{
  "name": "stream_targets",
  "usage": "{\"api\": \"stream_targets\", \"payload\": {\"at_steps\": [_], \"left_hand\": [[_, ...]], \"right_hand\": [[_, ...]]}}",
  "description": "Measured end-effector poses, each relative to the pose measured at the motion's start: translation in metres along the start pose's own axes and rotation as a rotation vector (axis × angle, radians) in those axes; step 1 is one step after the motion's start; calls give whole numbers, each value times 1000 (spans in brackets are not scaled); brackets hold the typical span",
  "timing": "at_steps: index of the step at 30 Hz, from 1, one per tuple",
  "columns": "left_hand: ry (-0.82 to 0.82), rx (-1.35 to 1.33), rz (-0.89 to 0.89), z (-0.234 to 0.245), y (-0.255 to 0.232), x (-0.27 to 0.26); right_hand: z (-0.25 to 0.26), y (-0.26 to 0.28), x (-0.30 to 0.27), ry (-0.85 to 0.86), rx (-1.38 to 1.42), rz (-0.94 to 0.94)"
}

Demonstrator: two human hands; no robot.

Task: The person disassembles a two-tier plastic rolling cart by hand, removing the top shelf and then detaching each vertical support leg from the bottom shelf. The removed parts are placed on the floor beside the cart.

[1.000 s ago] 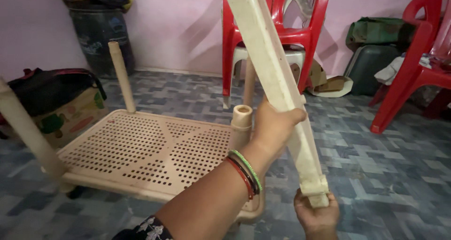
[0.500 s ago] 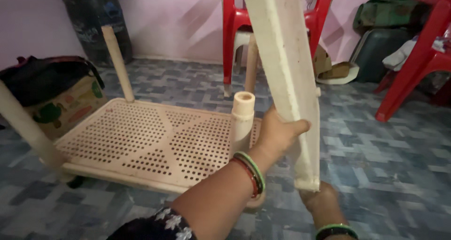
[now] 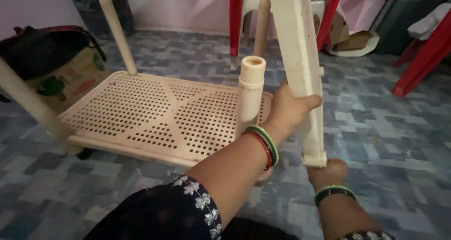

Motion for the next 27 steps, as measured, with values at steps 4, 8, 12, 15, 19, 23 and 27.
{"api": "stream_targets", "payload": {"at_steps": [4,8,12,15,19,23,27], "left_hand": [[11,-4,-29,7,6,1],[-46,54,45,16,30,1],[-52,14,65,21,55,5],[-35,-6,18,20,66,7],[-82,100,50,25,82,4],[-90,102,135,29,95,0],[-108,114,150,31,107,-1]], "right_hand": [[-2,-10,7,-89,-20,20],[4,-25,10,-145,-109,34],[19,-30,17,-206,-233,68],[27,-28,24,-243,-360,125],[42,-37,28,-282,-564,191],[58,-46,35,-321,-885,298],[74,-59,60,-305,-1113,442]]}}
Point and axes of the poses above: each hand's wrist, its own x-axis towards the middle knuckle, its own z-axis out of the back of the hand, y = z × x, the point moved 6 cm from there along x, towards the middle knuckle, and after that the axes turned 15 degrees about -x, right-handed, at the moved point
